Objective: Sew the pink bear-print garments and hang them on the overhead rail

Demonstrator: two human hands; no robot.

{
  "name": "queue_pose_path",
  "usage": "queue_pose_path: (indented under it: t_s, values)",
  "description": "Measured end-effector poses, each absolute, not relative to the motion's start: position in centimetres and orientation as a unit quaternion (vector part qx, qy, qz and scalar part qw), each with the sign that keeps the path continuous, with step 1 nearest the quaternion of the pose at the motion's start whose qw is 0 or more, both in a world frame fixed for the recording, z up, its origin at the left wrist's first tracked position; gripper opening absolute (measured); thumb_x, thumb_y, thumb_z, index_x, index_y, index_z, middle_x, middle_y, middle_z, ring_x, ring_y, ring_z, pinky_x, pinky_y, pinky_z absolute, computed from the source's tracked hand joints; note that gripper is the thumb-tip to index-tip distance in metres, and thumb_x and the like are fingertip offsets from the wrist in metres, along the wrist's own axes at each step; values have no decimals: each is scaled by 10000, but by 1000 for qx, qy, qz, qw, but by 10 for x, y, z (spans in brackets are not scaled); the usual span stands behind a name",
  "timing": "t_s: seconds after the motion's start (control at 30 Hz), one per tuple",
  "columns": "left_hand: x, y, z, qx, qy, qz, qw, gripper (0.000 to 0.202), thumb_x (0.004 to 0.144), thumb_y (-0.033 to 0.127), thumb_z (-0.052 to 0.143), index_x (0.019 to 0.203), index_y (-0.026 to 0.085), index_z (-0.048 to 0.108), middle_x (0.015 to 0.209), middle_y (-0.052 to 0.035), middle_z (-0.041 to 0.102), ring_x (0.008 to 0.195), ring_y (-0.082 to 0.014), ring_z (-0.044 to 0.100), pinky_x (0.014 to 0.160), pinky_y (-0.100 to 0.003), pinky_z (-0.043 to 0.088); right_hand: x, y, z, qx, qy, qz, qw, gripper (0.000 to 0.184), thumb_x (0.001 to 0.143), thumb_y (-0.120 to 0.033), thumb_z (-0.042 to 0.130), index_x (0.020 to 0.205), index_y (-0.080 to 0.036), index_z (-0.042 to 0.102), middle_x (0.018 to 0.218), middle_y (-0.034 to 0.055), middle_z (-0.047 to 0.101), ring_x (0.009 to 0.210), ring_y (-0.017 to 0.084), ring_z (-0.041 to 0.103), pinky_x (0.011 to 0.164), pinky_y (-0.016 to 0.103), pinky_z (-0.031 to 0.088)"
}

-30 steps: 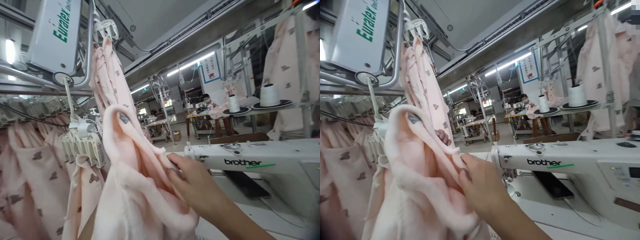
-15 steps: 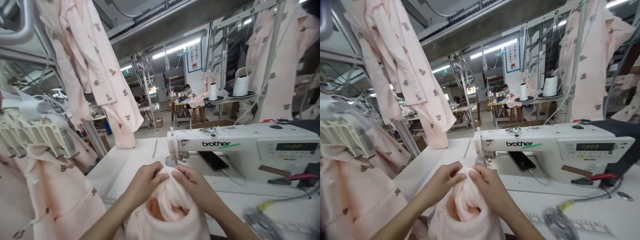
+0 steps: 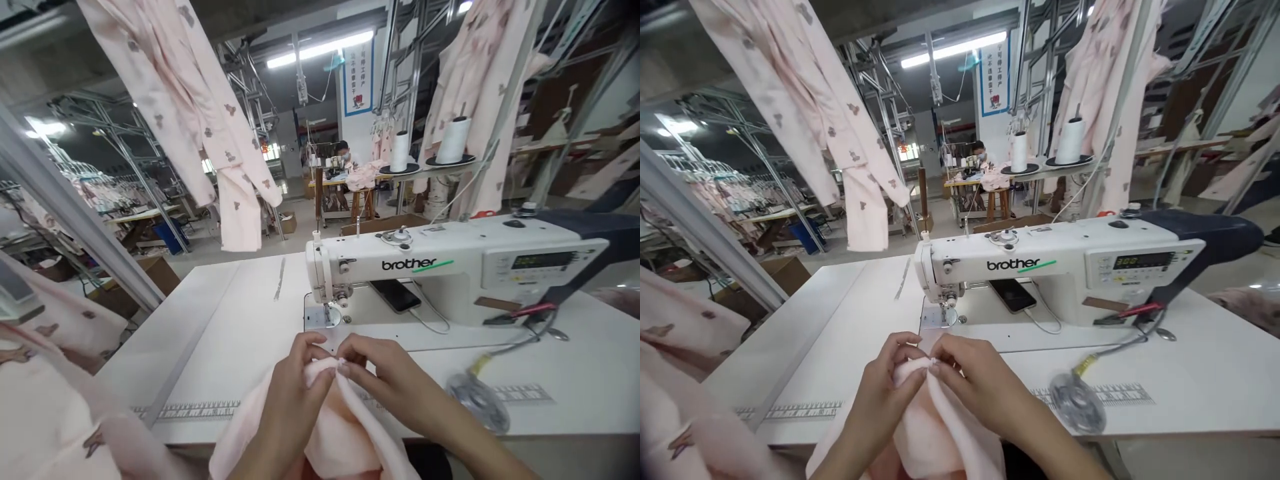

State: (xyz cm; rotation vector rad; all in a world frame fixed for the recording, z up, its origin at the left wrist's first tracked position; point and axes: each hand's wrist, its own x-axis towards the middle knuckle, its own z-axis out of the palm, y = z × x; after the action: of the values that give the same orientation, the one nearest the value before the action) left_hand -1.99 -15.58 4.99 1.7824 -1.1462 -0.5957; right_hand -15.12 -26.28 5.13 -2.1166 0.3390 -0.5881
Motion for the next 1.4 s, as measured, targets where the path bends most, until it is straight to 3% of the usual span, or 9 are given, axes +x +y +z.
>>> queue_pose_path:
  t_s: [0.1, 0.3, 0.5, 0.6, 0.7, 0.83, 1.0, 1.13, 1.4]
  values:
    - [-19, -155, 48, 725, -485, -231, 431, 346, 762, 150, 483, 1087, 260, 442, 923, 18, 662, 794, -159, 606, 750, -286, 420, -148, -271, 55, -870, 149, -196, 426, 115, 836, -171, 493, 725, -191, 511, 579, -62, 494, 537, 99, 451, 487, 199, 296]
    - [-8, -146, 23, 694, -557, -124, 438, 344, 760, 166, 512, 1089, 265, 499, 964, -8, 663, 894, -177, 616, 782, -298, 467, -124, -293, 42, -654, 91, 47, 750, 192, 783, -322, 504, 695, -152, 517, 465, -30, 518, 356, 98, 477, 335, 150, 319]
    - [-9, -145, 14, 693, -551, -89, 456, 387, 815, 243, 499, 1200, 269, 475, 1042, -30, 657, 961, -191, 607, 851, -325, 465, -115, -287, 10, -544, 76, 55, 834, 214, 741, -322, 531, 624, -142, 526, 345, -71, 402, 257, 54, 283, 257, 139, 209]
    - [-10, -146, 23, 705, -524, -114, 464, 354, 823, 241, 482, 1177, 261, 482, 1023, -23, 661, 921, -176, 616, 817, -302, 475, -124, -277, 14, -603, 104, -59, 788, 269, 826, -390, 486, 709, -150, 520, 457, -53, 462, 335, 63, 348, 332, 157, 255]
    - [-9, -145, 25, 731, -491, -85, 467, 301, 827, 255, 480, 1126, 240, 501, 974, -24, 662, 884, -173, 617, 769, -291, 481, -137, -258, 28, -707, 179, -229, 644, 298, 907, -423, 387, 816, -180, 534, 669, -20, 542, 540, 105, 485, 515, 207, 368]
    - [-7, -144, 23, 746, -497, -47, 441, 299, 835, 264, 468, 1127, 240, 530, 1040, -36, 632, 957, -187, 589, 831, -309, 457, -144, -234, 36, -823, 249, -253, 445, 121, 830, -335, 566, 843, -217, 548, 744, -29, 574, 659, 151, 514, 576, 242, 347]
    - [2, -146, 43, 711, -526, -200, 421, 356, 841, 301, 485, 1192, 265, 530, 1033, -46, 591, 949, -174, 569, 788, -268, 471, -140, -245, 31, -809, 148, -248, 512, 192, 935, -239, 389, 859, -204, 563, 812, -12, 600, 741, 149, 544, 668, 242, 392]
    - [9, -149, 56, 662, -569, -284, 396, 356, 873, 306, 430, 1214, 279, 529, 1217, -45, 530, 1134, -189, 479, 961, -305, 385, -137, -259, 32, -812, 94, -244, 521, 196, 931, -201, 394, 887, -195, 586, 881, 1, 602, 838, 157, 546, 744, 245, 396]
    - [26, -188, 44, 745, -471, -255, 398, 177, 760, 327, 568, 839, 208, 671, 842, 6, 681, 814, -186, 603, 721, -260, 442, -117, -280, 18, -831, 263, -265, 411, 197, 876, -320, 511, 718, -211, 553, 681, -45, 564, 645, 146, 503, 560, 230, 306]
